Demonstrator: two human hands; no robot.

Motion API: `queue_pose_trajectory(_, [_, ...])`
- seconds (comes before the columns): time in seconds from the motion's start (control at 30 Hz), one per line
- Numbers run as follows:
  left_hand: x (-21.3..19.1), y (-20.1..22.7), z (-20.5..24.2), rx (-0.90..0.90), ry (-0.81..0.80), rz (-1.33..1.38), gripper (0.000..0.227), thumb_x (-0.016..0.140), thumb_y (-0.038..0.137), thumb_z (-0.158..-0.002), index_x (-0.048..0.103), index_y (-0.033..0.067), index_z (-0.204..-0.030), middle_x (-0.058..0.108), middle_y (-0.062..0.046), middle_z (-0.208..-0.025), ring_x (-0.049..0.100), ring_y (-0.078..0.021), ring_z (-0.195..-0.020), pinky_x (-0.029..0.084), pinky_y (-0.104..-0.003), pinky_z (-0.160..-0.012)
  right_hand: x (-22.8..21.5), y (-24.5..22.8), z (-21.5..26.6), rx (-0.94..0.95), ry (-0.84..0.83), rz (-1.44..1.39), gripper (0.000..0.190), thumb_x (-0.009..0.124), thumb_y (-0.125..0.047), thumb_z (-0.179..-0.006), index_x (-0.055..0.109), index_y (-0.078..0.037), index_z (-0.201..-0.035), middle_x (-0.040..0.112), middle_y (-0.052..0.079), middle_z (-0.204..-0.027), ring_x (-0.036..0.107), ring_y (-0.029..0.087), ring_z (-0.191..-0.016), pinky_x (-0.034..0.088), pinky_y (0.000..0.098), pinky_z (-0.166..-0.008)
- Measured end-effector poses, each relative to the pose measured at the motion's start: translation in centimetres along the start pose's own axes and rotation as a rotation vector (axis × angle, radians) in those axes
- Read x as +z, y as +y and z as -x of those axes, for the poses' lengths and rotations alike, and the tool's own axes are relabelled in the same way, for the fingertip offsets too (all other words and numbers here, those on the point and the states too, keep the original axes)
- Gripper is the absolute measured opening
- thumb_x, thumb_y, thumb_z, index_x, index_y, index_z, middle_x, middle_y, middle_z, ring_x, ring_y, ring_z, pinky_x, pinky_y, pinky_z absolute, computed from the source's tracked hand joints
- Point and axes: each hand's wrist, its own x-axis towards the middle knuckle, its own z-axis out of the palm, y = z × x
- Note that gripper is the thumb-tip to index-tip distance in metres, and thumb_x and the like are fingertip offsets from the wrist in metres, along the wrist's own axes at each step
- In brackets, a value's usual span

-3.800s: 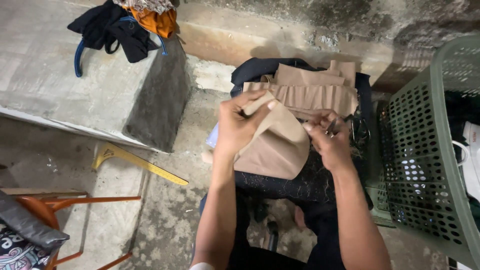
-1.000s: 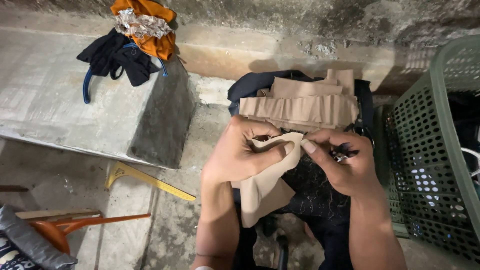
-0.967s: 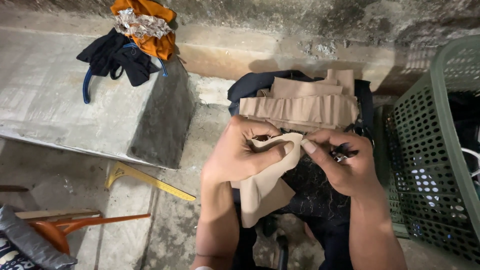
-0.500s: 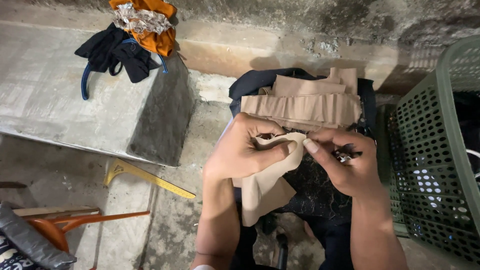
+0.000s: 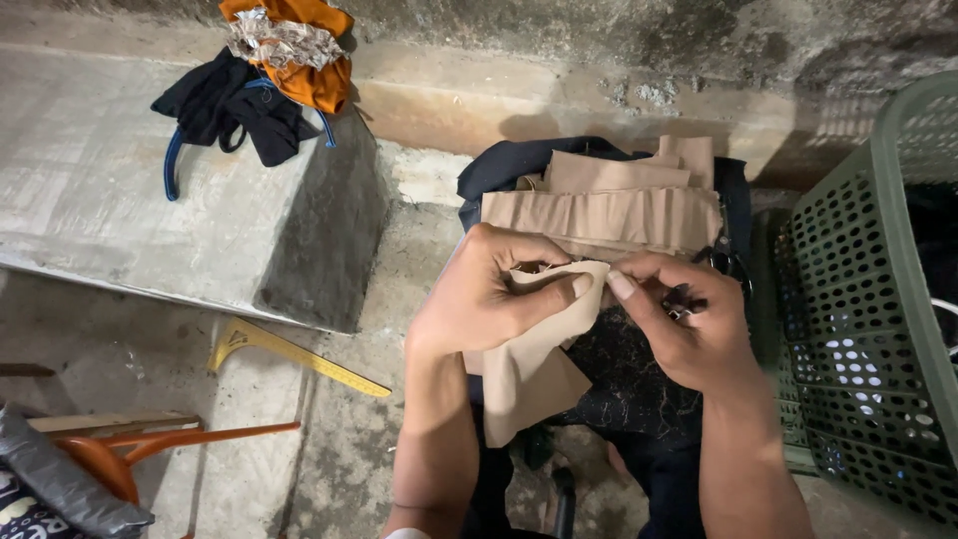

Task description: Trimming loose threads from pre-cut tan fabric pieces using small handheld snips.

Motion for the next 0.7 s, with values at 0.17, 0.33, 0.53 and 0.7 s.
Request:
queue_pose_trajectory(0.17, [-0.2, 0.5, -0.6, 0.011, -0.005, -0.033, 0.004, 0.07, 0.004, -0.082, 0.072, 0.0064, -0.08, 0.059, -0.005, -0.057, 0.051, -0.0063, -0.063, 0.049, -0.027, -0.06, 0.1, 0.1, -0.1, -0.003, 0.015, 0.001, 0.008, 0.067, 0.006, -0.095, 0.074, 0.008, -0.093, 0.052, 0.007, -0.041, 0.036, 0.004, -0.035, 0.035, 0.0204, -0.042])
queue_pose_trajectory(0.33, [-0.1, 0.8, -1.0, 0.019, -0.025, -0.045, 0.008, 0.068, 0.001, -0.084, 0.072, 0.0074, -0.082, 0.056, -0.004, -0.054, 0.049, -0.0054, -0.062, 0.045, -0.025, -0.055, -0.1, 0.3, -0.1, -0.005, 0.034, 0.007, 0.007, 0.067, 0.006, -0.095, 0.073, 0.008, -0.093, 0.052, 0.007, -0.041, 0.037, 0.004, -0.035, 0.035, 0.0205, -0.042])
queue_pose_trajectory(0.53, [0.2, 0.4, -1.2, 0.023, -0.026, -0.039, 0.008, 0.067, 0.0, -0.083, 0.071, 0.0072, -0.081, 0.054, -0.005, -0.053, 0.049, -0.009, -0.052, 0.044, -0.023, -0.049, -0.1, 0.5, -0.1, -0.007, 0.051, 0.014, 0.007, 0.067, 0.007, -0.095, 0.073, 0.008, -0.093, 0.052, 0.007, -0.041, 0.037, 0.004, -0.036, 0.035, 0.0206, -0.042])
queue_pose_trajectory(0.7, [-0.3, -0.8, -0.9, 0.02, -0.026, -0.018, 0.007, 0.068, 0.001, -0.082, 0.071, 0.0072, -0.081, 0.053, -0.003, -0.052, 0.047, -0.0069, -0.055, 0.042, -0.023, -0.048, -0.6, 0.8, -0.2, -0.011, 0.057, 0.018, 0.006, 0.067, 0.007, -0.094, 0.073, 0.009, -0.092, 0.052, 0.007, -0.041, 0.037, 0.004, -0.036, 0.034, 0.0207, -0.042])
